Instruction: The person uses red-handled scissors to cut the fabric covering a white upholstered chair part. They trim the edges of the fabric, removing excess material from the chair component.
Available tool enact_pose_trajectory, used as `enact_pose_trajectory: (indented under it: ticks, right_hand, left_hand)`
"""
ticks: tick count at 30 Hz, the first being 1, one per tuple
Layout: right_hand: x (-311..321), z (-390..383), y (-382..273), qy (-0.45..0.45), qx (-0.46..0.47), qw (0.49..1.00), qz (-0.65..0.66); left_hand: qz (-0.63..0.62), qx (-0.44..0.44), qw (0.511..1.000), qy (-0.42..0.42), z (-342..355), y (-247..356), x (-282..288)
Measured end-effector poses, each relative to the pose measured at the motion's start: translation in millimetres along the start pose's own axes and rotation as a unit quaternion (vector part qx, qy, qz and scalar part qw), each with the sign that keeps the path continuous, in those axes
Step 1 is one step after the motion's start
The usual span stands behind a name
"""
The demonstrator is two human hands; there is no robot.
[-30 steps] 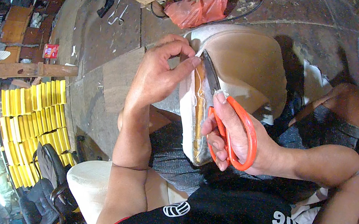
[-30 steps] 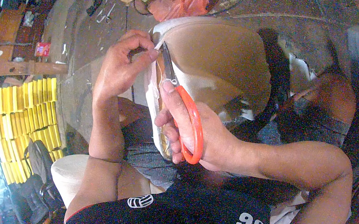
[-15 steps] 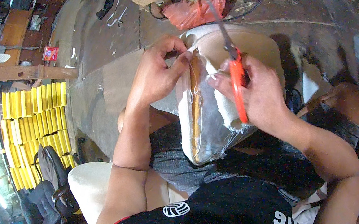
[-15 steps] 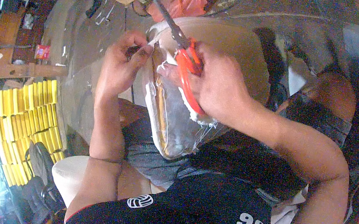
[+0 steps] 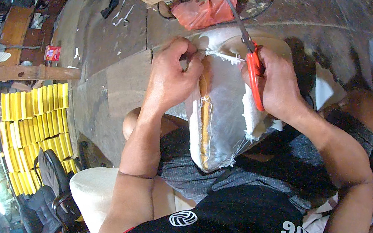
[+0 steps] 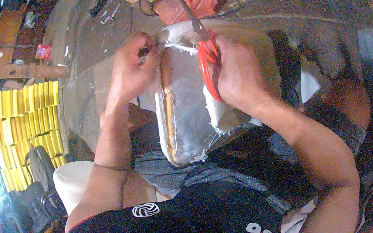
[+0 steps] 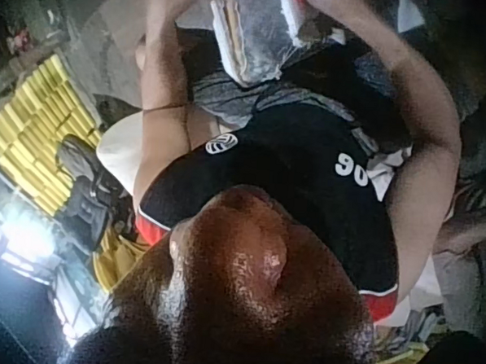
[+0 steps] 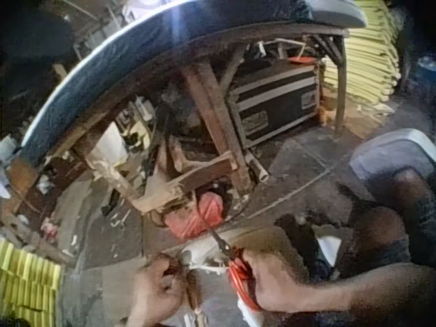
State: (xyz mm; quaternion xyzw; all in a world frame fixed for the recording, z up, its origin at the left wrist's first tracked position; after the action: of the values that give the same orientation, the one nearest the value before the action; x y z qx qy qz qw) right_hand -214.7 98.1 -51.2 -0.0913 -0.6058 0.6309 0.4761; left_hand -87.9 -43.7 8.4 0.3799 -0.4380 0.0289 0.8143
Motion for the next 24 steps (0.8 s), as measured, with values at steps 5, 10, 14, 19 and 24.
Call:
enact_pose_trajectory:
  ticks: [5,10,14,19,24]
  right_hand:
    - [-14,-11,6,-0.024,-0.086,0.989,0.117]
    - [-12,-9,-20,0.012,0.002,0.98,0.201]
    - [-18,-14,7,-0.051,-0.121,0.975,0.179]
    - [-30,-14,-5,-0.06,-0.122,0.975,0.174]
    - [-24,-12,4,-0.072,-0.111,0.979,0.155]
  left_hand:
    - [0.021,-0.074,0.994,0.076,-2,18,18]
    - [-0.292,-0.186,0.936,0.064,-43,89,52]
    - [-0.599,-0.146,0.783,-0.087,-74,139,50]
    - [-0.617,-0.25,0.746,0.002,-84,187,75]
    - [-0.692,-0.295,0.619,-0.226,-98,159,61]
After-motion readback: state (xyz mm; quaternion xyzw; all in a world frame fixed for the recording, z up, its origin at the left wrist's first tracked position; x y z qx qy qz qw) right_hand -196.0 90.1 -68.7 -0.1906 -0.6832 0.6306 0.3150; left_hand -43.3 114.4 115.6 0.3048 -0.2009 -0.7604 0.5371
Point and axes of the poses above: each hand's wrist, its own z-axis towards the middle knuckle, its own x-axis out of the back of the hand, y = z × x, the point moved 10 cm from there along z, towards the middle knuckle, and after that the axes turned 11 degrees about y, right-handed, at the moved point
